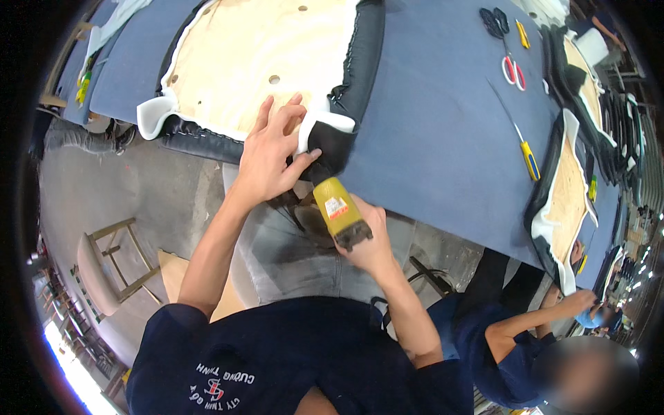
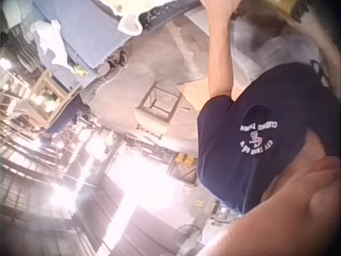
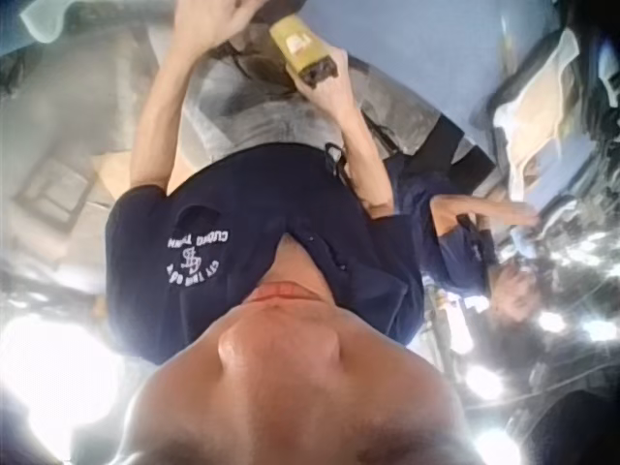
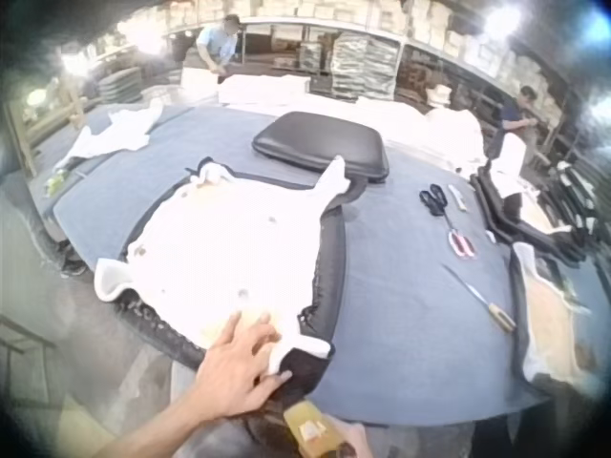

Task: The person staples fabric onto the underside of chair seat frames using a staple gun. They repeatedly pull the fabric taut, fire staples along the edges, and trim excess material with a knife. The person works on multiple seat frames at a table in a workshop.

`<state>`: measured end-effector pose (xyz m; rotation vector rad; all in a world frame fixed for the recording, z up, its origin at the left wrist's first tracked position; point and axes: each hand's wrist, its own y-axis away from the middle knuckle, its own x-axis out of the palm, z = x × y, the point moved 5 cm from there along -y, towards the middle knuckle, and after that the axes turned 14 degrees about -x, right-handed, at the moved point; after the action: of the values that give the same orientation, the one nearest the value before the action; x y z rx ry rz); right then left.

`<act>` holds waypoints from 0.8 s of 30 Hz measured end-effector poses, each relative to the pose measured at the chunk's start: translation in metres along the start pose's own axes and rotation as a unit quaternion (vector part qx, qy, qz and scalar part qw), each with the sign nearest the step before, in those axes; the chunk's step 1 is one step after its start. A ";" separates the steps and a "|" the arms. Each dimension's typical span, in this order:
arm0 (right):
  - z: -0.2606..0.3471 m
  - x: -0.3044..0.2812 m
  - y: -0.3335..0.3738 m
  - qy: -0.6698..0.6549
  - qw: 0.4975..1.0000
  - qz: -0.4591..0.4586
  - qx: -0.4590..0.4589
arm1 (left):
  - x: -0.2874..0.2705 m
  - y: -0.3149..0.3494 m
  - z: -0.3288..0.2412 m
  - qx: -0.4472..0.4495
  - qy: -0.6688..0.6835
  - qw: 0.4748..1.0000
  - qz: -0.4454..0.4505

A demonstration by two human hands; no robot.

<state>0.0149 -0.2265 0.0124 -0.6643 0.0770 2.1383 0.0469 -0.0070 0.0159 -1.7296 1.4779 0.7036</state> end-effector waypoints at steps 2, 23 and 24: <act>-0.010 -0.009 -0.002 0.044 0.998 0.036 0.000 | 0.008 -0.005 0.001 0.005 0.014 1.000 -0.006; 0.034 0.010 0.051 -0.022 0.998 -0.053 -0.021 | -0.022 0.030 0.024 -0.040 0.182 0.982 -0.027; 0.034 0.011 0.049 -0.022 0.998 -0.052 -0.025 | -0.021 0.030 0.023 -0.062 0.194 0.979 -0.028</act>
<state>-0.0424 -0.2389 0.0270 -0.6361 -0.0358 2.0587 0.0146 0.0220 0.0143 -2.0843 1.6627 0.4512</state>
